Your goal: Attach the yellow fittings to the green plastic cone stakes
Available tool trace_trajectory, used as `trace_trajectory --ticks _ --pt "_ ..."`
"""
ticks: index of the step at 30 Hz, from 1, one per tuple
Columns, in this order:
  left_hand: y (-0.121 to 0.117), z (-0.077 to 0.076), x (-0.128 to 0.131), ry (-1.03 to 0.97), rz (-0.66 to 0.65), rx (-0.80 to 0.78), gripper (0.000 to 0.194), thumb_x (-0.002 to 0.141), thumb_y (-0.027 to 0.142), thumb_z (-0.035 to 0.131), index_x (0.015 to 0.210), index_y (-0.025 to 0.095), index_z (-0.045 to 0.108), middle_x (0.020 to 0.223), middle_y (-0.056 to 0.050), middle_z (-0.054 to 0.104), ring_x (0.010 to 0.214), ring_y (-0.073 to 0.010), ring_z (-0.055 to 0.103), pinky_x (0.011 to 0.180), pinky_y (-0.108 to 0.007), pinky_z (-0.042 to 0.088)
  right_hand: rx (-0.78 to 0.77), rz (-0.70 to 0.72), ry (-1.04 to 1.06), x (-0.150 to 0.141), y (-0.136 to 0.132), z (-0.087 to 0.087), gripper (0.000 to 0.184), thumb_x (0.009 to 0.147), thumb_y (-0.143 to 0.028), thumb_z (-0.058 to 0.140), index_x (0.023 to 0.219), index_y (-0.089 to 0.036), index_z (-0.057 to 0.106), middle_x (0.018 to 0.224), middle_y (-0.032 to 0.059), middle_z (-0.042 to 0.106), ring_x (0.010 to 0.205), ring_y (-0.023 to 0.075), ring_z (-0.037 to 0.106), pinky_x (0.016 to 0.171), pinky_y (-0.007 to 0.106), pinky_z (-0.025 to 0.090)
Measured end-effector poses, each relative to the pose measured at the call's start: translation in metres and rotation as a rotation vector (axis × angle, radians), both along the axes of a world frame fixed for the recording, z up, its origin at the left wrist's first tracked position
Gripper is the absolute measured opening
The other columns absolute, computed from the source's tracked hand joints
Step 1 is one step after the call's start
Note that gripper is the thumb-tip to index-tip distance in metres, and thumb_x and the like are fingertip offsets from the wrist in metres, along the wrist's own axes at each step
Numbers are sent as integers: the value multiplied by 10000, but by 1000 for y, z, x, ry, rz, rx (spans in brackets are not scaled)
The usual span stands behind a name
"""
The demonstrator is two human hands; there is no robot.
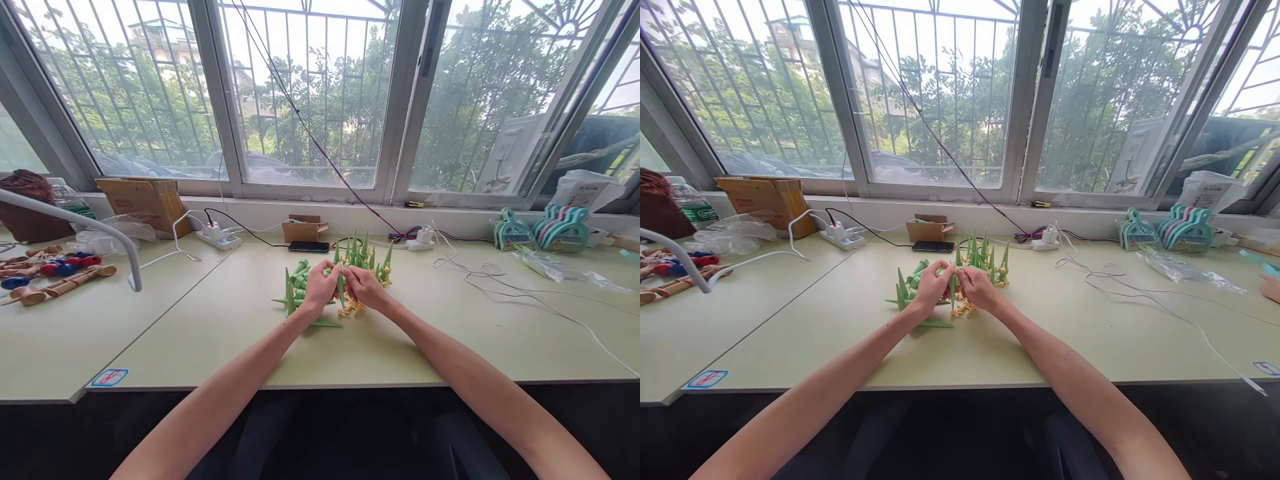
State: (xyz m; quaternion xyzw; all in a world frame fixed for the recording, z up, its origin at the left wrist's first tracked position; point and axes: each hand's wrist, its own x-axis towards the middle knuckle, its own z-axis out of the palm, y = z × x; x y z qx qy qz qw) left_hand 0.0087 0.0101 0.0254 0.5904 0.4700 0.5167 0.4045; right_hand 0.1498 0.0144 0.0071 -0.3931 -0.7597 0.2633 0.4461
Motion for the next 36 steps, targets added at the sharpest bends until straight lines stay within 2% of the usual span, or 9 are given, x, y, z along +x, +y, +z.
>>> trace_trajectory --ticks 4,13,21,30,36 --pt "-2 0 0 33 33 26 249 847 427 549 727 216 492 386 56 468 298 -107 407 310 -200 279 6 1 -7 -3 -2 1 430 988 -495 370 661 -218 409 496 -27 543 436 107 486 498 244 380" --pt "-5 0 -1 18 -28 81 294 866 484 516 751 215 499 424 43 511 324 -109 444 321 -191 300 85 -69 -48 -3 -3 5 409 988 -422 361 637 -217 407 495 -17 538 464 109 476 525 244 362" --pt "-7 1 -3 54 -50 147 312 859 518 522 783 215 508 441 42 536 334 -108 461 330 -183 316 113 -124 -67 -2 -5 7 485 988 -415 363 570 -199 480 466 -2 529 462 114 473 539 250 355" --pt "-12 3 -2 144 -16 214 288 860 497 530 782 220 515 408 69 469 346 -108 459 388 -192 343 108 -197 -81 -2 -2 6 570 972 -369 349 433 -198 417 404 7 476 420 111 430 518 264 331" --pt "-14 3 -2 142 4 255 278 846 478 578 783 212 529 405 74 451 344 -93 433 416 -196 294 106 -194 -75 -2 -2 8 568 964 -376 347 428 -200 406 400 7 463 420 112 417 514 268 331"
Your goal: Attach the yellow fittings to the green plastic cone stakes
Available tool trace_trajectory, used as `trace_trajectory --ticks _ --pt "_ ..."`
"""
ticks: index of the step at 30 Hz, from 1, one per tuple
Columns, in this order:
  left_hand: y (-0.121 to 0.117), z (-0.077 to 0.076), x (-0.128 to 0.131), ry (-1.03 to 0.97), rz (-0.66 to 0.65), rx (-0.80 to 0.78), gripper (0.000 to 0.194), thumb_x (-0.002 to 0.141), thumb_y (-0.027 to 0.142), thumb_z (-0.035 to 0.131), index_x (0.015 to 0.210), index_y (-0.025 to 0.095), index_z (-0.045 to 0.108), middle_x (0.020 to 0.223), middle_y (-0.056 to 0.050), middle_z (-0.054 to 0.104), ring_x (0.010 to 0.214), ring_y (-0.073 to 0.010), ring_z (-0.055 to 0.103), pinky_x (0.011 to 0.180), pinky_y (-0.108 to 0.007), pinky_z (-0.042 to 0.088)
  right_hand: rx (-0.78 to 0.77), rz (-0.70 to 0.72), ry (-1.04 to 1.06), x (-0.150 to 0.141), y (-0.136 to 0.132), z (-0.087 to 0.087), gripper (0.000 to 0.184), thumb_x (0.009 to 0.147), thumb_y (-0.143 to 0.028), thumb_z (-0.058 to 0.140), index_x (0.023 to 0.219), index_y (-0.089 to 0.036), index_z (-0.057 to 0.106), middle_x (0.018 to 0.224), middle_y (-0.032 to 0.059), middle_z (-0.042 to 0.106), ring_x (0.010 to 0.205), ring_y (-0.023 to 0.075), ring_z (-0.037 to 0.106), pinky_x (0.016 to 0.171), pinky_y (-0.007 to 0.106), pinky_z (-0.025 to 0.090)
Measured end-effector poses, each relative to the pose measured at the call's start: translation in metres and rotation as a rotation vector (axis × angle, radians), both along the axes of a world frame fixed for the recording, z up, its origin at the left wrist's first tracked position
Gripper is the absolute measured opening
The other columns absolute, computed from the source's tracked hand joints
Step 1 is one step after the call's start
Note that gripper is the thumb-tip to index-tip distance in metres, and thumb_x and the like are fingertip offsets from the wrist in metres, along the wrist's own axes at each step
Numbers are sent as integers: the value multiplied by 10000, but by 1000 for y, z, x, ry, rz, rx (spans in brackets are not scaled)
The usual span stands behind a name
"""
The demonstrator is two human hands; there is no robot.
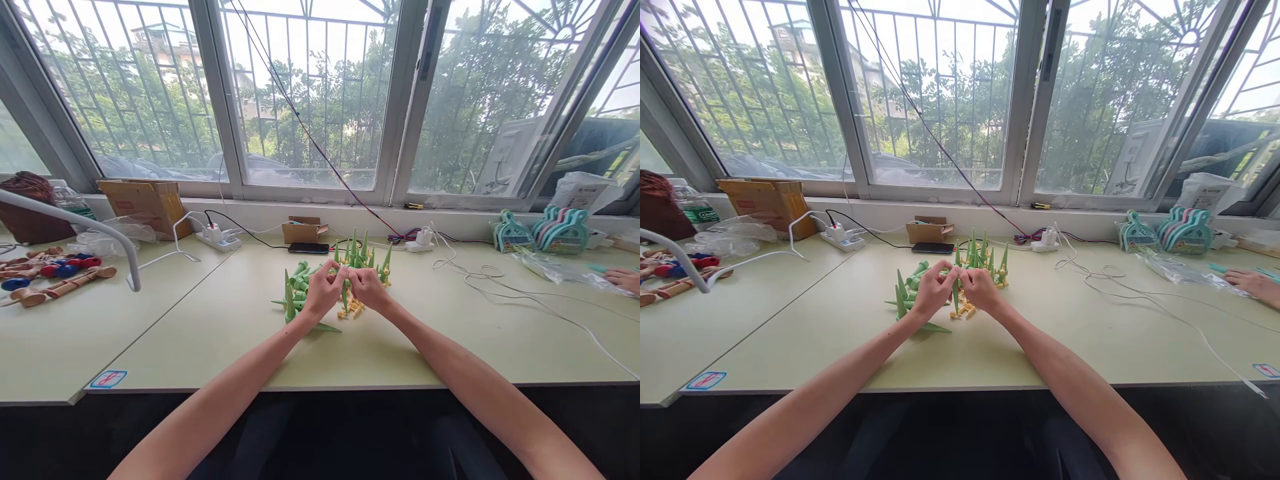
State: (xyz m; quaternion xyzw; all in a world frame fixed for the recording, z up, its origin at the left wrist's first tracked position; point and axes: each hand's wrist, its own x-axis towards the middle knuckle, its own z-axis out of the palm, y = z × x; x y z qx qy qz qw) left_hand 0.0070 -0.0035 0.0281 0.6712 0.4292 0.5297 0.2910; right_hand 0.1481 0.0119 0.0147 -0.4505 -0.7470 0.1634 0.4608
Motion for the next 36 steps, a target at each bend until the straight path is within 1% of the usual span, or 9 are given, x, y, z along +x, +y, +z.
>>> trace_trajectory --ticks 4,8,12,18,23,25,28,31,36 --pt "1 -1 2 -43 -37 -22 300 830 501 606 858 213 524 435 72 482 355 -96 450 415 -197 299 8 -29 45 0 1 -1 555 969 -426 344 460 -206 383 405 1 442 434 115 404 507 269 321" --pt "3 -2 6 -121 -98 -83 362 870 560 522 974 213 506 540 50 560 358 -88 448 389 -198 312 43 -41 78 0 3 -4 529 981 -474 327 528 -208 385 448 -8 434 451 115 392 510 273 305" --pt "7 -2 8 -226 -73 -127 373 901 564 465 1033 216 488 577 55 546 365 -72 398 396 -198 316 83 -30 73 -3 3 -8 508 990 -511 304 591 -208 387 508 -15 432 489 117 395 531 271 307" --pt "16 -6 6 -271 -17 -135 311 933 523 418 894 222 486 512 70 413 416 -90 391 441 -207 322 105 -70 57 -7 1 -11 482 984 -548 282 634 -219 323 542 -27 394 509 118 332 526 270 274" --pt "15 -5 6 -302 -7 -130 336 922 506 445 764 211 437 588 38 458 448 -77 366 442 -218 297 118 -90 80 -6 1 -11 449 988 -551 256 679 -231 315 570 -24 402 513 127 331 532 273 274" --pt "13 -3 6 -352 -32 -163 336 918 495 451 744 211 410 583 40 438 439 -73 344 423 -217 273 112 -89 92 -5 1 -11 444 988 -558 249 693 -234 320 583 -21 416 517 130 343 536 269 286" --pt "13 -1 7 -444 -108 -284 324 918 488 432 742 221 381 513 61 389 386 -71 268 382 -210 208 107 -71 92 -6 1 -11 449 987 -566 254 695 -233 323 592 -22 428 521 127 356 542 263 299" --pt "13 -1 7 -498 -150 -385 333 909 490 432 723 227 349 431 80 346 340 -70 213 360 -205 180 85 -2 79 -7 -1 -11 459 987 -567 259 687 -229 334 582 -25 433 520 122 373 543 258 311" --pt "12 2 5 -521 -182 -410 338 882 486 477 708 225 351 386 81 353 317 -73 242 349 -206 197 27 74 127 -7 -2 -12 467 984 -582 267 689 -228 346 575 -25 439 511 116 403 521 250 327"
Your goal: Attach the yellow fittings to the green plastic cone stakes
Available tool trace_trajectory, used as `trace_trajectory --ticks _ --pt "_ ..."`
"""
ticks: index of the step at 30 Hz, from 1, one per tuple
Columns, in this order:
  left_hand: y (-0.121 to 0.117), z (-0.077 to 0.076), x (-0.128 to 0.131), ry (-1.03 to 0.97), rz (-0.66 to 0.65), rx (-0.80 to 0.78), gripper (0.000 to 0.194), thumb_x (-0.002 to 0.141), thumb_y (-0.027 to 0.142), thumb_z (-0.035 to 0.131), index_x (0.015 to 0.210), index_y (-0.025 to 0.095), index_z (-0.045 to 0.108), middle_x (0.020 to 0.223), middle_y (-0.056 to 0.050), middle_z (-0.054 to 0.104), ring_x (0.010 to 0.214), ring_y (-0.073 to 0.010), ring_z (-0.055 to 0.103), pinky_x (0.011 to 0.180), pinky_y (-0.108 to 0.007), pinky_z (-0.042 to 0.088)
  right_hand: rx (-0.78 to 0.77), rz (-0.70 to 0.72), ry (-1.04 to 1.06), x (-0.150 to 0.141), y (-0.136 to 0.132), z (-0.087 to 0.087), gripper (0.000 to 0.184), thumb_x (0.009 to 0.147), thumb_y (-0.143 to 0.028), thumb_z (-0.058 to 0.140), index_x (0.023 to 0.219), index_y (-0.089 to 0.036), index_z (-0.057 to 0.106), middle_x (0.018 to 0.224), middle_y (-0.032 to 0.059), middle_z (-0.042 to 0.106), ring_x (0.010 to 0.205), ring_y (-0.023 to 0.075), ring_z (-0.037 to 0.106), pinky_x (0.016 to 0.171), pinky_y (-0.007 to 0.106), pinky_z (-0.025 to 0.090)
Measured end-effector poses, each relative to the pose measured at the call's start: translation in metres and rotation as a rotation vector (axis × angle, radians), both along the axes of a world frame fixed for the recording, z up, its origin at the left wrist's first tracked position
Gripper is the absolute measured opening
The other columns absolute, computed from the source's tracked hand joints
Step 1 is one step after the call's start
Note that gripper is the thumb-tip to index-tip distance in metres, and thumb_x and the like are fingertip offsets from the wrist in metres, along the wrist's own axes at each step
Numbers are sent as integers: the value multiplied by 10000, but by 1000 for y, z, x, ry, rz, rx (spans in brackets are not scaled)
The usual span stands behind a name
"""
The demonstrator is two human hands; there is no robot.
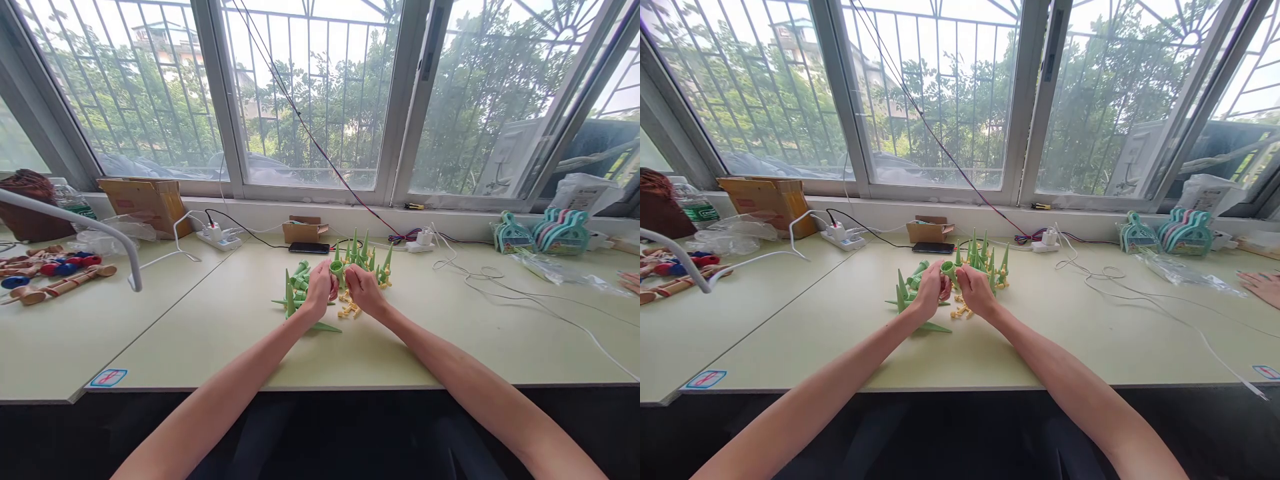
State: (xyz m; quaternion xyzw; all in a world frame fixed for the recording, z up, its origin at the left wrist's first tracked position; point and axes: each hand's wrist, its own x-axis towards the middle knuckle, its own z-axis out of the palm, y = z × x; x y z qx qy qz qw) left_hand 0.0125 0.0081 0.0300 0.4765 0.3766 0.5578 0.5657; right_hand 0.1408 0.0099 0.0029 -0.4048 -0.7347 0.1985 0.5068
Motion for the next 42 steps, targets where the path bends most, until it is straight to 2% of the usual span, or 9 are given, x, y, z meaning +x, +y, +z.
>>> trace_trajectory --ticks 6,18,24,42 --pt "0 0 -2 19 -54 6 341 872 498 482 706 215 387 410 52 428 329 -79 312 350 -214 246 -36 3 40 1 1 -1 469 978 -593 284 687 -230 341 563 -25 437 485 113 397 485 249 326" --pt "-4 -3 1 57 -109 78 304 878 467 505 746 222 382 462 50 476 360 -95 390 357 -216 277 -79 -28 97 4 2 2 494 958 -648 267 711 -235 374 521 -36 429 450 115 416 458 246 331" --pt "-5 -1 1 69 -105 75 318 875 490 512 757 220 393 481 37 515 356 -101 432 355 -220 284 -66 -44 86 4 2 2 502 958 -652 267 699 -233 366 520 -32 438 458 116 420 464 246 332" --pt "-4 2 -2 94 -61 112 190 874 385 514 870 203 461 616 30 571 341 -86 462 342 -211 324 -47 -34 99 4 1 4 473 963 -626 289 700 -238 358 507 -40 429 446 116 410 462 251 309"
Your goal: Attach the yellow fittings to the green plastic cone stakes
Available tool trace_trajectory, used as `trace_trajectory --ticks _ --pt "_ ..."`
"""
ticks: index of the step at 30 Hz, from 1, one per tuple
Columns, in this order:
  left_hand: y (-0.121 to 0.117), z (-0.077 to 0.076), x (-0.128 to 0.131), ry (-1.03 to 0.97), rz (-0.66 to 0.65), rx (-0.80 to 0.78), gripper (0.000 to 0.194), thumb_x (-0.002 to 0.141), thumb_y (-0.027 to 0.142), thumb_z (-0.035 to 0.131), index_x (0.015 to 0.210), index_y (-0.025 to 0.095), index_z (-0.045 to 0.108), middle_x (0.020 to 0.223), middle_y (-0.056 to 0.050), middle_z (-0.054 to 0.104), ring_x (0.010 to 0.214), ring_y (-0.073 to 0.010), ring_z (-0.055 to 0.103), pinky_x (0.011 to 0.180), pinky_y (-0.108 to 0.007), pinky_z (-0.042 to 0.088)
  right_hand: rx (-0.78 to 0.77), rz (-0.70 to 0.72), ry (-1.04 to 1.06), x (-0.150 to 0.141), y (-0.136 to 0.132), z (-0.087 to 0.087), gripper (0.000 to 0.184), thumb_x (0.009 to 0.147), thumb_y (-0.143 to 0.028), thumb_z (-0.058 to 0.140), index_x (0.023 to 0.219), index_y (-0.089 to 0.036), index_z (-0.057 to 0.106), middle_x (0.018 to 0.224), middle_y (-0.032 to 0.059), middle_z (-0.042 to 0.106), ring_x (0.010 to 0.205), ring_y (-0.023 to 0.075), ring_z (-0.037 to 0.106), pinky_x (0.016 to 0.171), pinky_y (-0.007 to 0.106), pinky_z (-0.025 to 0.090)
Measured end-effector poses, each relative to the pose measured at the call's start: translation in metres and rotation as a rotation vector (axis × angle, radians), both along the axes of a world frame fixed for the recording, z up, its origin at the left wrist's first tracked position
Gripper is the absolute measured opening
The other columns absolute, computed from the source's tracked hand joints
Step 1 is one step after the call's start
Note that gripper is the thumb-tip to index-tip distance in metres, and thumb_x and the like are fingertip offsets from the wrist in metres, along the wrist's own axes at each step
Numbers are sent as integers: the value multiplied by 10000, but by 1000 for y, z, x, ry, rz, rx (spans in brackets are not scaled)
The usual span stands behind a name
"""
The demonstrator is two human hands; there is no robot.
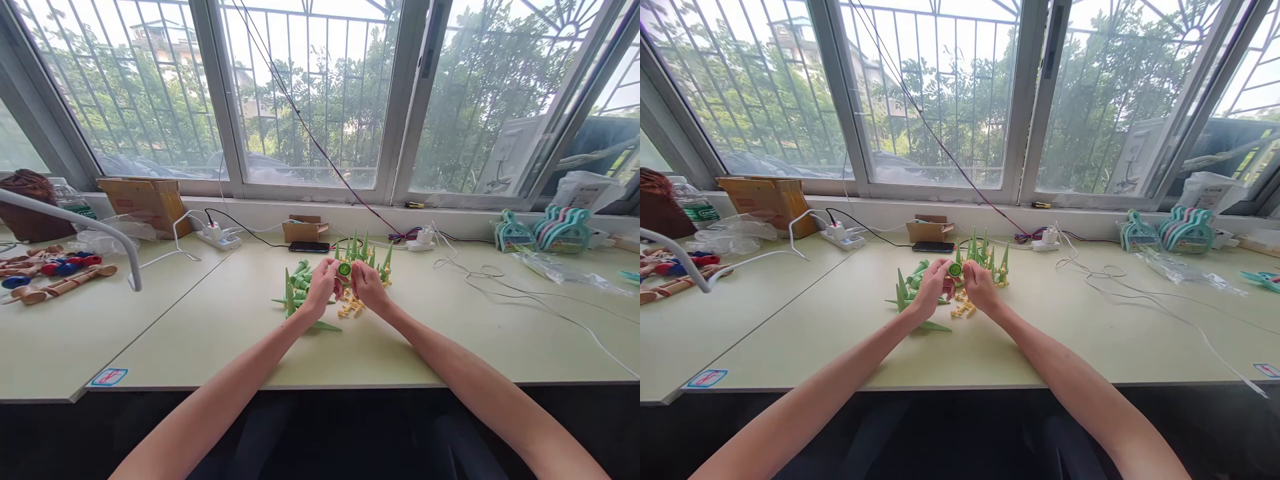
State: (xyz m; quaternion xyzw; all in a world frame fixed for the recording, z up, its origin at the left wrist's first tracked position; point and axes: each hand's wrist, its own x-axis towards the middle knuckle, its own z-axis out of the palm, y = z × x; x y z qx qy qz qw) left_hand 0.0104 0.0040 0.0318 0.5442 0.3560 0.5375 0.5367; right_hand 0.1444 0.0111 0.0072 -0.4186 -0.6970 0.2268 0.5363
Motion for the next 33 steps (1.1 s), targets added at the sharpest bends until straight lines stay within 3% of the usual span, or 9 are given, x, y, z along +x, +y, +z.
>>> trace_trajectory --ticks 13,20,25,33 --pt "0 0 -1 49 40 44 162 875 333 506 978 213 473 476 82 459 334 -112 468 337 -207 340 -2 -29 -11 1 2 -2 450 963 -584 322 673 -239 336 485 -41 417 438 117 379 471 263 301" --pt "-1 -1 0 62 58 81 181 873 297 521 1025 215 467 620 71 509 355 -82 490 351 -206 361 -1 -51 -29 1 2 -1 436 967 -549 337 663 -236 348 469 -42 409 435 117 364 473 265 291" --pt "-1 -4 -1 77 65 120 180 882 282 500 1045 217 460 712 59 542 321 -41 420 321 -195 298 0 -66 -39 0 0 1 447 969 -521 349 629 -230 350 453 -40 398 439 116 361 480 267 292" --pt "4 -13 -3 143 100 203 232 864 267 522 1085 215 479 968 -18 646 339 -4 393 324 -186 315 9 -102 -67 -1 1 2 515 975 -478 354 526 -226 328 428 -21 374 437 119 343 506 288 326"
